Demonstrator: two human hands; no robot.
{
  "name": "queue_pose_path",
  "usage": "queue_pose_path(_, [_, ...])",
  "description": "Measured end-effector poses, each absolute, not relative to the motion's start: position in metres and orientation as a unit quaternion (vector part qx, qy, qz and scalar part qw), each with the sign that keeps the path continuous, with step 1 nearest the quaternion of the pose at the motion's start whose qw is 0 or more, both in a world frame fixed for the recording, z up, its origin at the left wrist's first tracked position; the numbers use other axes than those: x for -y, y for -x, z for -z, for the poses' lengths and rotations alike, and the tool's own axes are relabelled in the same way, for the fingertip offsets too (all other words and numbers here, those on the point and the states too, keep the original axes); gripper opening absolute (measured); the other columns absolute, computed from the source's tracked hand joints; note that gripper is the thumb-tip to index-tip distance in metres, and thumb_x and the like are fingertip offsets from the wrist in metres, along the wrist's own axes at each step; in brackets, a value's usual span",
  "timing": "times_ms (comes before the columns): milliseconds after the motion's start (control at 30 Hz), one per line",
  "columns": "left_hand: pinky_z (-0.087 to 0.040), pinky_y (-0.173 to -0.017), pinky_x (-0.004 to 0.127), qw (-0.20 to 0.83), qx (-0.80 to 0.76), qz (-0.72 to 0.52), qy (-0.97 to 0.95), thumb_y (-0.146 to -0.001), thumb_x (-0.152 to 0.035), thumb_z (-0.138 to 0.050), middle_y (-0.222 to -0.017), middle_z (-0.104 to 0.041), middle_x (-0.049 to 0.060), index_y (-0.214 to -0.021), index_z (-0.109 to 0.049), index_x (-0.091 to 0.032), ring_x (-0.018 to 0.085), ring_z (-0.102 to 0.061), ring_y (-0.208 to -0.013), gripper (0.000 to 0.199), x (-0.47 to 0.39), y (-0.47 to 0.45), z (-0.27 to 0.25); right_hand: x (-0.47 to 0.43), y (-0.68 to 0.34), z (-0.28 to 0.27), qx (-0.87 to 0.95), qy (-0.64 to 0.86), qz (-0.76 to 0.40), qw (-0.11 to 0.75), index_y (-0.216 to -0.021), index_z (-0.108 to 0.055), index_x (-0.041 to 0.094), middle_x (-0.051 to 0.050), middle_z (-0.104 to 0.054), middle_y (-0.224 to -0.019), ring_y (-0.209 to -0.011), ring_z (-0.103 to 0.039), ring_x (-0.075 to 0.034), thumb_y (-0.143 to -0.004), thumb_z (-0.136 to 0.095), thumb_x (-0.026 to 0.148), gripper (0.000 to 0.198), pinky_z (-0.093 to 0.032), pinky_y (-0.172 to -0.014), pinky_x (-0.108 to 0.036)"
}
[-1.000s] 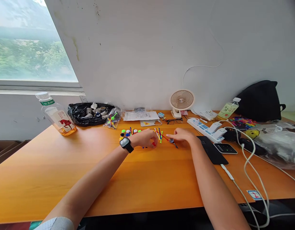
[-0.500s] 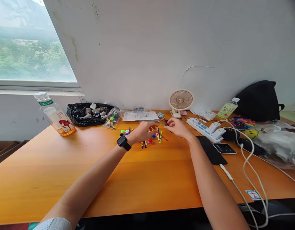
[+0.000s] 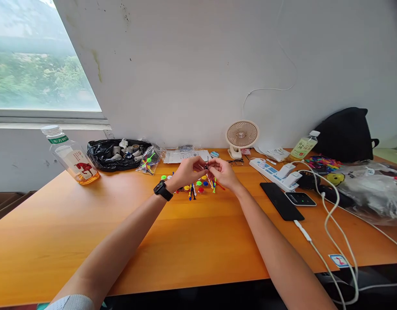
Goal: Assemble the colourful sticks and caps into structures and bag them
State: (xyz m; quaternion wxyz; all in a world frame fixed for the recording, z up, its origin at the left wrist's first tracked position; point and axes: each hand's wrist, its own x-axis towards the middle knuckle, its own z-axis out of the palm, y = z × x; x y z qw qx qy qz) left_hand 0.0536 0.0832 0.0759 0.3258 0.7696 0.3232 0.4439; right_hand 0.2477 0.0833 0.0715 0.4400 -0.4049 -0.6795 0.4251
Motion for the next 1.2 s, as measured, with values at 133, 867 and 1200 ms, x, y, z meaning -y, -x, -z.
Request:
queue_pose_path(133, [-0.057, -0.071, 0.026, 0.278, -0.323, -0.421, -0.801, -0.084, -0.022, -0.072, -0.086, -0.076, 0.005, -0.099, -0.072, -0.015, 0.016, -0.071, -0.076, 0.017, -0.082, -0.053, -0.077, -0.082, -0.245, -0.071, 0.667, 0.383, -0.464, 0.439, -0.099, -0.055, 0.023, 0.003, -0.060, -0.073, -0.058, -0.064, -0.016, -0.076, -0.064, 0.029, 0.025, -0.055, -0.057, -0.030])
queue_pose_path(867, [-0.047, -0.057, 0.020, 0.373, -0.323, -0.385, -0.780, -0.071, -0.017, -0.071, -0.070, -0.071, 0.002, -0.077, -0.065, -0.014, 0.012, -0.065, -0.063, 0.009, -0.082, -0.061, -0.066, -0.081, -0.251, -0.067, 0.714, 0.379, -0.496, 0.317, -0.094, -0.053, 0.021, 0.007, -0.052, -0.069, -0.054, -0.041, -0.009, -0.081, -0.057, 0.029, 0.016, -0.030, -0.049, -0.021])
queue_pose_path(1200, [-0.051, -0.059, 0.022, 0.357, -0.355, -0.330, -0.799, -0.074, -0.022, -0.075, -0.074, -0.075, 0.003, -0.090, -0.073, -0.014, 0.015, -0.070, -0.067, 0.017, -0.080, -0.052, -0.077, -0.094, -0.270, -0.062, 0.662, 0.485, -0.448, 0.355, -0.111, -0.056, 0.019, 0.008, -0.047, -0.067, -0.049, -0.040, -0.010, -0.087, -0.050, 0.026, 0.026, -0.035, -0.050, -0.022])
